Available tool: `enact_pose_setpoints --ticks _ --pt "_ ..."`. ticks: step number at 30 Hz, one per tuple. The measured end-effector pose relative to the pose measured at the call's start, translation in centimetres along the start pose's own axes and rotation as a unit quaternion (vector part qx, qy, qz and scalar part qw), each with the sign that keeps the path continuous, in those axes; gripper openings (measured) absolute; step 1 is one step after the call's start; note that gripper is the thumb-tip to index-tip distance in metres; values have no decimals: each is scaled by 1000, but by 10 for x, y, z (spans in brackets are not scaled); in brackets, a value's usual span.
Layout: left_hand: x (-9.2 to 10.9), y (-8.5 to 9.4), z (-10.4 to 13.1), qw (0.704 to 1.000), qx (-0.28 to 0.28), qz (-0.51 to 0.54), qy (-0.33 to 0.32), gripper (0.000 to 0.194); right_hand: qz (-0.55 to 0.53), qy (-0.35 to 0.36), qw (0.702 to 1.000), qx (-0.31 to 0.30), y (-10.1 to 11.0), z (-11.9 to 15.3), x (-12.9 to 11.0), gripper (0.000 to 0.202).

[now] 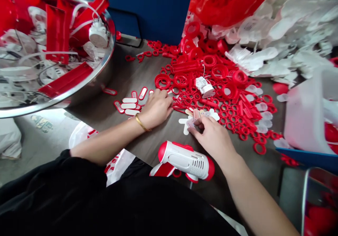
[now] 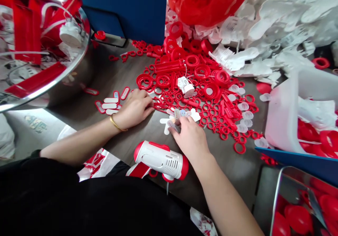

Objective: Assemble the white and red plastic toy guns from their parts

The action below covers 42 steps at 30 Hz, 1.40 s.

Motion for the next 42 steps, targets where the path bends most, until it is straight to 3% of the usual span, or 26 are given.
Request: enact_pose_setpoints --ticks 2,5,7,10,12,15,18,20,21,24,26,27,29,32,35,39,42 --pt "-2 5 5 997 -5 78 -7 15 -27 -12 1000 -8 1 4 6 19" --pt "-3 4 24 969 -113 220 -6 14 -113 11 994 11 2 8 6 16" --pt "-1 -2 36 964 -150 219 18 12 -221 23 975 23 2 10 3 15" --pt "6 -6 41 988 -64 137 27 19 -351 8 935 -51 -3 13 -2 16" --pt "13 -10 38 994 -46 102 -9 21 -346 8 933 -95 -6 14 -2 17" --pt "19 -16 30 991 -87 90 -51 12 -302 8 951 -67 -7 9 3 15" --pt "13 -13 25 975 -80 208 -8 10 -308 -1 951 -35 -8 1 4 21" --pt "9 -12 25 923 -90 369 67 13 -353 3 935 -14 -5 0 1 23" --pt "9 -13 27 875 -114 458 106 17 -377 8 926 -2 -1 1 -3 22" --pt "22 -16 33 681 -214 678 174 30 -398 44 915 53 14 8 -17 14" --pt "32 -16 35 580 -246 752 194 36 -378 75 916 115 25 14 -25 12" --pt "36 -16 35 548 -250 773 199 36 -370 83 914 141 29 16 -28 12" --pt "41 -17 35 516 -248 795 203 35 -369 80 911 167 31 18 -29 11" --pt "44 -18 36 512 -245 798 202 35 -378 66 906 175 29 18 -28 7" --pt "46 -16 37 544 -249 777 196 26 -353 101 913 179 30 19 -25 8" --pt "42 -10 38 656 -190 712 164 17 -317 162 927 121 27 20 -17 20" --pt "38 -11 38 741 -163 638 131 11 -267 142 953 31 12 19 -5 23"
Point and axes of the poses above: each hand's wrist, its own z-axis away from the middle knuckle, its own y-axis out of the back of the hand, x = y × z, the point moved 4 cm from there along -z, towards the middle knuckle, and after that the axes turned 7 degrees about -z, right-handed, at the moved point
